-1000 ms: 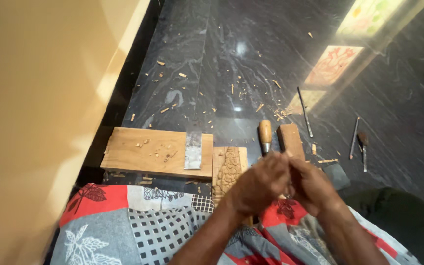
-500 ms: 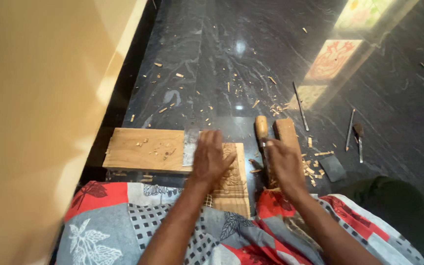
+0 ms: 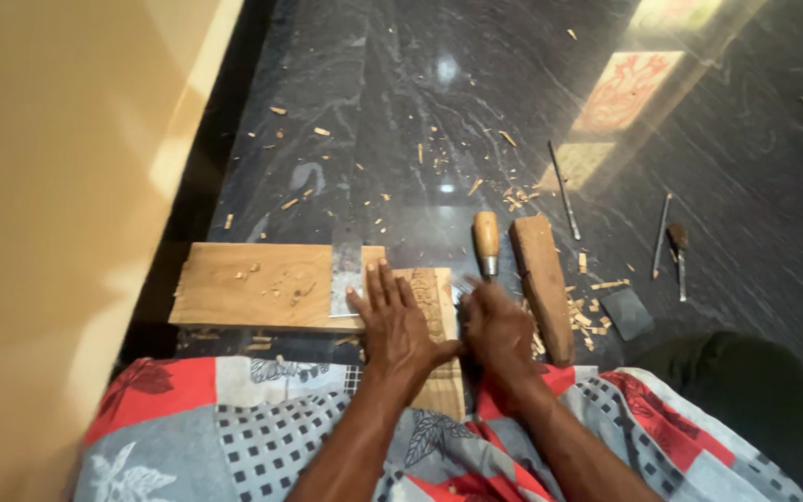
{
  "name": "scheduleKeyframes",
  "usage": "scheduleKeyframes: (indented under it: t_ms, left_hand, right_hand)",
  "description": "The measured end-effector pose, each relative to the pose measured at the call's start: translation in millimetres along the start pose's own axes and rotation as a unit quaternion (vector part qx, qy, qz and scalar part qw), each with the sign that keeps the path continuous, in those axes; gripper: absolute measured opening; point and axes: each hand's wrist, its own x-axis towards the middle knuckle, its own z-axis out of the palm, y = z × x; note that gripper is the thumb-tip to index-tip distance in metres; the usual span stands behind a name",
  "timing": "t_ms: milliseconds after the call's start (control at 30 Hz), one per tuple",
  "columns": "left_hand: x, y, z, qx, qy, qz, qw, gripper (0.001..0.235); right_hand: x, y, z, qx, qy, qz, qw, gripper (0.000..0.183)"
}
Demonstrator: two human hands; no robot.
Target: The person carves a wooden block using a chisel and a wooden mallet. They repeatedly strike the chisel to shape the wood, creating wood shavings. The person occasionally switches to a knife to refine the carved details.
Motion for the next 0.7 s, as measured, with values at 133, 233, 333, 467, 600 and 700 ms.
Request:
scheduleKeyframes:
  t_ms: [133, 233, 333, 467, 600, 700]
  left_hand:
    - [0.4, -1.9, -0.9, -0.008, -0.033, -0.023, 0.999, 0.153]
    - [1.2, -5.3, -5.8, -0.021, -0.023, -0.033, 0.999, 0.152]
    - [1.6, -5.4, -11.0, -0.030, -0.033, -0.039, 0.998, 0.150]
    - [0.5, 0.9, -17.0, -0.009, -0.059, -0.047, 0.997, 0.146]
    - [0.6, 0.5, -12.9, -0.021, -0.057, -0.047, 0.997, 0.139]
    - [10.6, -10.8, -1.2, -0.052, -0.050, -0.070, 0.995, 0.138]
  right_hand:
    - [46.0, 17.6, -34.4, -0.124, 0.024, 0.034, 0.991, 0.029]
    - [64.6, 37.4, -42.3, -0.211, 0.063, -0.024, 0.975, 0.022]
    - [66.5, 45.6, -43.2, -0.256, 0.083, -0.112, 0.956, 0.016]
    - [62.7, 35.2, -42.8, -0.275, 0.158, -0.226, 0.921, 0.030]
    - [70.0, 27.2, -23.4, -0.245, 0.039, -0.224, 0.943, 0.037]
    - [79.6, 32.7, 3.9, -0.300, -0.117, -0.039, 0.946, 0.048]
